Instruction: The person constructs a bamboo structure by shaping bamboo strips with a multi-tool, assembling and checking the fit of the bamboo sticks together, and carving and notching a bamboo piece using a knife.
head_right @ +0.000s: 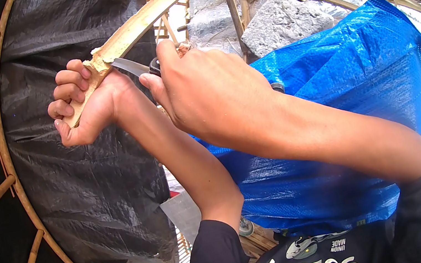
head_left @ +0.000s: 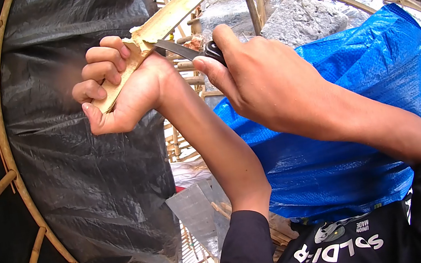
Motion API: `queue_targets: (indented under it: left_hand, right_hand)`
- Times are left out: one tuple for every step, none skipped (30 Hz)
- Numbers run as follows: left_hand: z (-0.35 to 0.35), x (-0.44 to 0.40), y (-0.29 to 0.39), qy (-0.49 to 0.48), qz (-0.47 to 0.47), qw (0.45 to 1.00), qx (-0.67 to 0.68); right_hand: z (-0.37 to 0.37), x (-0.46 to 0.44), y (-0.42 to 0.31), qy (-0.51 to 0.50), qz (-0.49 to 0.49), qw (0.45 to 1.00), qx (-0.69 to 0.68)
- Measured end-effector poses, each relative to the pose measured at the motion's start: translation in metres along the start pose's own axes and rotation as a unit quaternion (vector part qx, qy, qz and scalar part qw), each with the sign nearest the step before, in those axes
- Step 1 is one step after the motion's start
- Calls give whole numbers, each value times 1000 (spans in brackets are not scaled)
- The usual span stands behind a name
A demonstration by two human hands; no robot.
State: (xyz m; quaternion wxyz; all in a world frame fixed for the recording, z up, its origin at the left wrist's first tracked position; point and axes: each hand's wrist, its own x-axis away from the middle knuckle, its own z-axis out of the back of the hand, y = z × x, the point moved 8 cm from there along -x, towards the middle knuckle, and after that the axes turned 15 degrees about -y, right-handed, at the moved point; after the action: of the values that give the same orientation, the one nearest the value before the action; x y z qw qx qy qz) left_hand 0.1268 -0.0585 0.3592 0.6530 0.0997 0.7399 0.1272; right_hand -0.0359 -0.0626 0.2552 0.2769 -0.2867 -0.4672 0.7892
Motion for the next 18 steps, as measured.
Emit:
queue_targets:
  left_hand:
    - [0, 0, -1, 5, 1, 1000, 4]
    - [1, 0, -1, 4, 1, 1000, 4]
    - [0, 0, -2, -9, 2, 1000, 3]
    - [-1, 0, -2, -23, 3, 1000, 1]
    - [-1, 1, -3, -23, 3, 1000, 1]
    - [-1, 2, -3, -16, 1, 1000, -1]
    - [0, 2, -3, -10, -2, 1000, -2]
    - [0, 2, -3, -11, -2, 1000, -2]
    - [0, 2, -3, -8, -2, 1000, 3]
    - [1, 2, -3, -4, -3, 1000, 6]
    - [1, 2, -3, -4, -3, 1000, 7]
    - [0, 2, -3, -11, -3, 1000, 3]
    - [-2, 1, -3, -18, -3, 1000, -2]
    - [-4, 1, -3, -18, -2, 1000, -1]
    - [-3, 1, -2, -8, -5, 1000, 0]
    - [-3, 2, -1, 2, -7, 1000, 2]
    - [-2, 2, -2, 2, -7, 1000, 2]
    - [0, 2, -3, -4, -5, 1000, 8]
  right_hand:
    - [1, 0, 0, 5, -1, 1000, -4]
    - [0, 0, 1, 6, -1, 1000, -4]
    - [1, -1, 1, 13, 6, 1000, -3]
    - [2, -1, 1, 20, 14, 1000, -1]
    - [1, -1, 1, 20, 14, 1000, -1]
    - [0, -1, 2, 19, 8, 1000, 4]
    - [0, -1, 3, 18, 2, 1000, 9]
    - [0, -1, 3, 19, 2, 1000, 9]
    - [-1, -1, 3, 21, 3, 1000, 1]
    - [-1, -1, 4, 22, 4, 1000, -8]
    - [-2, -1, 4, 22, 4, 1000, -8]
    - [-2, -1, 4, 25, 9, 999, -18]
    - [-3, 0, 4, 27, 14, 999, -28]
    - [-3, -1, 5, 28, 14, 999, -29]
    - [-4, -2, 6, 25, 21, 998, -51]
    - [-4, -3, 6, 23, 28, 997, -74]
    - [-3, -3, 6, 23, 28, 997, -74]
    - [-3, -3, 6, 22, 22, 997, -75]
